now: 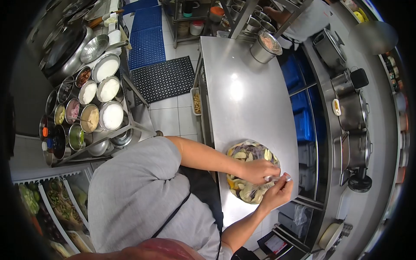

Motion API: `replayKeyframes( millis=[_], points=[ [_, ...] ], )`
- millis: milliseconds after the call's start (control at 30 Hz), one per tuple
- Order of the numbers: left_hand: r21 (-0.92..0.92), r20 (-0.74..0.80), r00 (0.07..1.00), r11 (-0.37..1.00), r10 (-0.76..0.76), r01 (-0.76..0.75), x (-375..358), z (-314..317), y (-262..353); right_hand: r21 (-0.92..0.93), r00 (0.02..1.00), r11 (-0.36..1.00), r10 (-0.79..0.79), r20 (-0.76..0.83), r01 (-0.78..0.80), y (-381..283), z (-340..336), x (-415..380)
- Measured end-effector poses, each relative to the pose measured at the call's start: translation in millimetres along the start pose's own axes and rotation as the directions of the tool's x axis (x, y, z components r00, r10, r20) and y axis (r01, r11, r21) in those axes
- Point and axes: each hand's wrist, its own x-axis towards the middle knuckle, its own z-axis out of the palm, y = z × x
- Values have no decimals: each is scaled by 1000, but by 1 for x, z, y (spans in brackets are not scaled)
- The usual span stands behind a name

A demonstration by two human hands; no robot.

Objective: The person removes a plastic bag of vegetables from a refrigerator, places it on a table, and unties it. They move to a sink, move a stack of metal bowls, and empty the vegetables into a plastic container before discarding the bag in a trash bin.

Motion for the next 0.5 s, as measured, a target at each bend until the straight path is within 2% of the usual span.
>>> replayKeyframes(
  millis=[67,100,200,233,267,300,333,367,400,433,467,500],
  points=[
    [44,-26,999,999,25,-24,-4,1,-2,85,994,991,107,-28,-105,8,4,5],
    [86,-32,999,996,40,-37,-5,0,-2,128,986,978,166,17,-167,25,7,6],
    [198,-58,994,977,97,-84,-10,-3,-3,291,950,916,215,227,-277,74,25,1],
    [195,-41,990,973,134,-124,-5,1,-5,268,968,938,180,174,-222,65,27,4],
    [230,-8,978,952,211,-203,-3,0,-8,275,923,887,318,218,-371,69,28,4],
    [271,115,972,935,204,-229,1,-1,-12,199,934,917,318,164,-347,61,29,5],
    [156,151,987,987,-54,30,8,-7,0,186,961,945,248,122,-268,60,28,4],
    [20,201,951,972,-233,234,17,-13,7,198,939,920,343,14,-339,38,22,2],
    [44,350,873,937,-340,347,31,-22,11,69,949,948,313,-43,-310,36,19,-5],
    [148,513,749,903,-419,404,42,-25,2,51,962,982,187,-198,-181,24,13,-9],
    [102,568,689,869,-451,485,45,-28,-11,-122,948,992,-25,-316,-14,19,11,-11],
    [-8,583,695,852,-421,524,50,-29,-14,-31,950,997,55,-308,-67,-1,5,-18]
  ],
)
